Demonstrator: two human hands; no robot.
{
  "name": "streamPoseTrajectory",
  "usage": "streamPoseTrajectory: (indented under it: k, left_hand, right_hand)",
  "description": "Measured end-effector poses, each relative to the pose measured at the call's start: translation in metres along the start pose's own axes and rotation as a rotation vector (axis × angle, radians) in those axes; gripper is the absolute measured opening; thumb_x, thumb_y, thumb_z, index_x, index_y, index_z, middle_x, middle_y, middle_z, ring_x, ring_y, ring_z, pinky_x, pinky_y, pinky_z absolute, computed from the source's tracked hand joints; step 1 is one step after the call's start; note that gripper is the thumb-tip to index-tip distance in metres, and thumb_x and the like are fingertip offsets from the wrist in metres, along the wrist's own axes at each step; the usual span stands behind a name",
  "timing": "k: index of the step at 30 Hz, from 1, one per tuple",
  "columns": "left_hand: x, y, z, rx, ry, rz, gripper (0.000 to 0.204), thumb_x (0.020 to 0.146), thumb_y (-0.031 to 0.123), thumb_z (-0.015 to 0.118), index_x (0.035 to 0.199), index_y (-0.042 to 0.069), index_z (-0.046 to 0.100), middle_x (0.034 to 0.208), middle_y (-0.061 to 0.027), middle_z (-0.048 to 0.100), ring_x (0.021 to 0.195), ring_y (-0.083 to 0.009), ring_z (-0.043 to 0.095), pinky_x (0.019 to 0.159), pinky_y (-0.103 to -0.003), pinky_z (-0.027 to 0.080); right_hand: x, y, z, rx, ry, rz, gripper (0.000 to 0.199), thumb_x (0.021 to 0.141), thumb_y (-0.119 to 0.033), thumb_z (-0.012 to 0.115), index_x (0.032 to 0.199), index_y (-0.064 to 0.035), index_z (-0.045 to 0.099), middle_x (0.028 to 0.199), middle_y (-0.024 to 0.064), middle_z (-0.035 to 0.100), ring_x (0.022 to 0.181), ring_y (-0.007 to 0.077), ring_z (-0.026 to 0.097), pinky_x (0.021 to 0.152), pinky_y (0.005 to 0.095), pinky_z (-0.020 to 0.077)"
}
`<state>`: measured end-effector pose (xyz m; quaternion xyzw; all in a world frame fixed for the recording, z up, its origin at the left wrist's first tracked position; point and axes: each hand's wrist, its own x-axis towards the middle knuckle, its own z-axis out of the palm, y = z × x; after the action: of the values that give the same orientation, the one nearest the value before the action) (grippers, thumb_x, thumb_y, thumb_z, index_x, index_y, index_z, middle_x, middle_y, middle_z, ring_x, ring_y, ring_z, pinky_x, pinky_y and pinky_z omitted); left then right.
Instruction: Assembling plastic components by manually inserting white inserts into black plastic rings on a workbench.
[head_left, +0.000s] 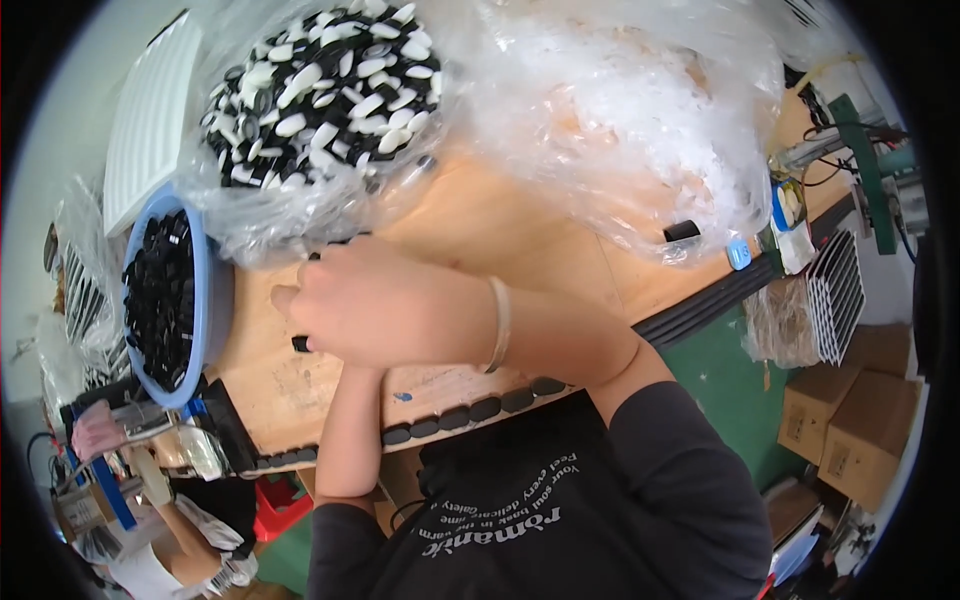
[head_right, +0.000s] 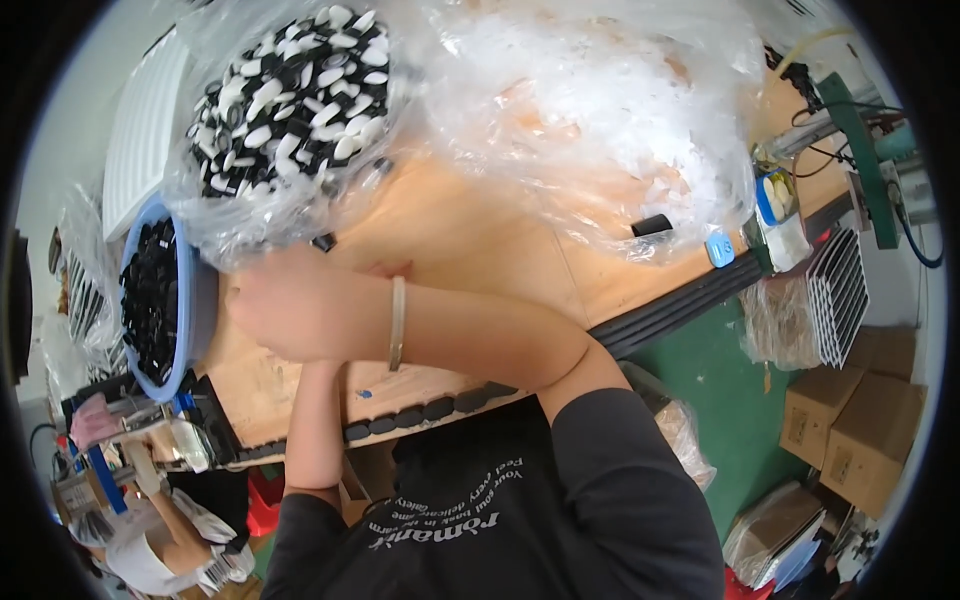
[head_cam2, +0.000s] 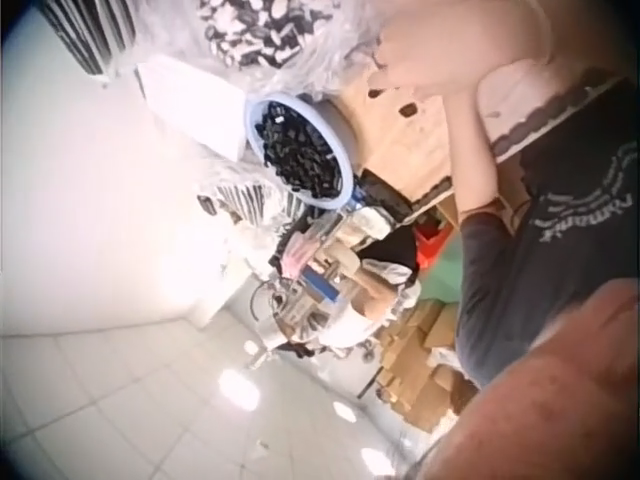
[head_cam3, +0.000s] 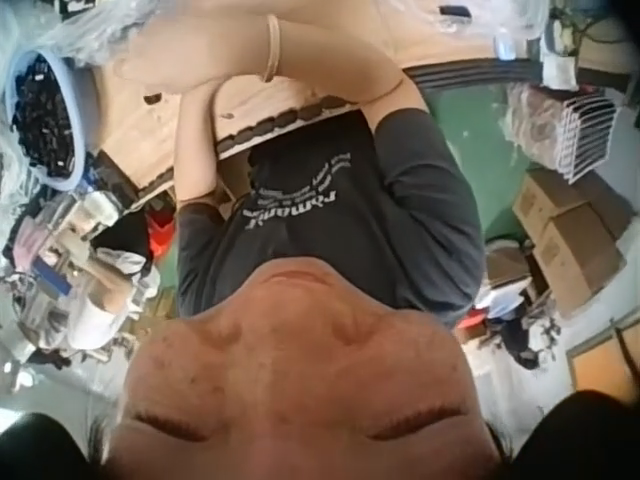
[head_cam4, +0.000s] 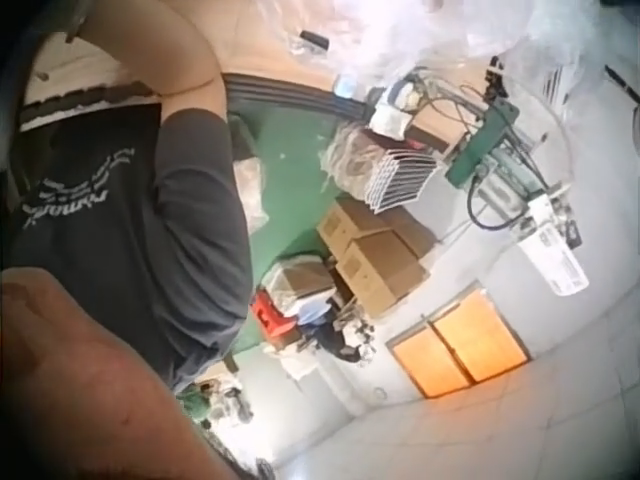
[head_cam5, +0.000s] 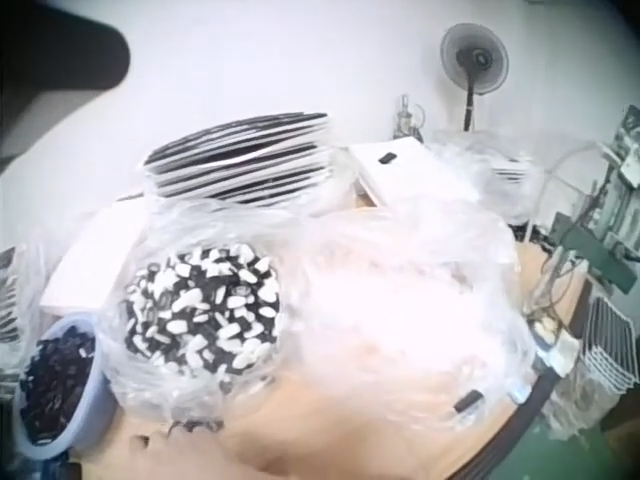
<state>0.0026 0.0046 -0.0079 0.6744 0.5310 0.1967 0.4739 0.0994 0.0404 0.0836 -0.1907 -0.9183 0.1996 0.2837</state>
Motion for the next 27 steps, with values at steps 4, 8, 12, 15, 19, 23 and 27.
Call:
streamPoseTrajectory:
  k: [4,8,12,15,19,23,27]
  left_hand:
    - [-0.007,0.003,-0.009,0.24,0.087,0.139,0.031,0.083,0.016,0.06,0.112,0.005,0.059,0.091,-0.0089,0.058,0.083,-0.0254,0.057,0.076,-0.034,0.046]
    - [0.001,-0.002,-0.005,0.38,0.213,0.315,0.03,0.079,0.017,0.066,0.105,0.004,0.062,0.078,-0.0114,0.059,0.072,-0.0297,0.058,0.066,-0.038,0.048]
    - [-0.005,-0.009,-0.019,0.452,0.491,0.416,0.024,0.075,0.016,0.07,0.094,0.003,0.064,0.074,-0.0119,0.058,0.072,-0.0309,0.058,0.063,-0.04,0.046]
    - [-0.008,-0.01,-0.032,0.576,0.8,0.322,0.018,0.07,0.015,0.071,0.077,0.004,0.058,0.073,-0.0121,0.056,0.072,-0.0325,0.056,0.064,-0.041,0.045]
    - [-0.015,-0.013,-0.037,0.703,0.799,0.087,0.025,0.068,0.015,0.073,0.081,0.006,0.053,0.079,-0.0109,0.057,0.079,-0.0313,0.056,0.068,-0.042,0.044]
    - [-0.019,-0.021,-0.035,0.739,0.734,0.007,0.024,0.067,0.009,0.073,0.082,0.006,0.054,0.082,-0.0113,0.056,0.083,-0.0311,0.056,0.07,-0.042,0.044]
    - [-0.014,-0.023,-0.032,0.682,0.753,0.059,0.024,0.066,0.0,0.071,0.08,0.002,0.051,0.079,-0.0147,0.056,0.079,-0.035,0.055,0.068,-0.044,0.044]
  right_hand:
    - [0.006,0.006,-0.044,0.177,-0.049,-0.01,0.033,0.08,-0.021,0.065,0.106,-0.0006,0.061,0.085,0.0162,0.065,0.072,0.0324,0.063,0.064,0.0375,0.051]
    - [-0.004,0.039,-0.093,-0.017,0.277,0.005,0.035,0.082,-0.014,0.068,0.116,-0.0054,0.062,0.086,0.0112,0.068,0.076,0.0192,0.066,0.07,0.0269,0.0518]
    - [-0.027,0.067,-0.097,-0.102,-0.049,0.336,0.023,0.086,-0.017,0.063,0.104,-0.0025,0.064,0.078,0.0124,0.066,0.068,0.019,0.063,0.063,0.0298,0.0494]
    - [-0.063,0.102,-0.06,-0.102,-0.321,0.602,0.022,0.082,-0.025,0.062,0.087,-0.0039,0.064,0.073,0.0139,0.065,0.068,0.0251,0.063,0.062,0.0349,0.0481]
    - [-0.091,0.13,-0.013,-0.219,-0.292,0.647,0.023,0.08,-0.03,0.061,0.078,-0.0072,0.061,0.071,0.0127,0.064,0.072,0.0309,0.063,0.066,0.0402,0.0488]
    - [-0.096,0.134,-0.004,-0.097,-0.134,0.567,0.021,0.08,-0.028,0.064,0.076,-0.0079,0.057,0.066,0.0092,0.062,0.065,0.029,0.06,0.06,0.038,0.047]
    - [-0.099,0.128,-0.006,-0.123,-0.145,0.558,0.02,0.081,-0.028,0.064,0.079,-0.0088,0.057,0.066,0.0093,0.062,0.064,0.0283,0.06,0.059,0.038,0.046]
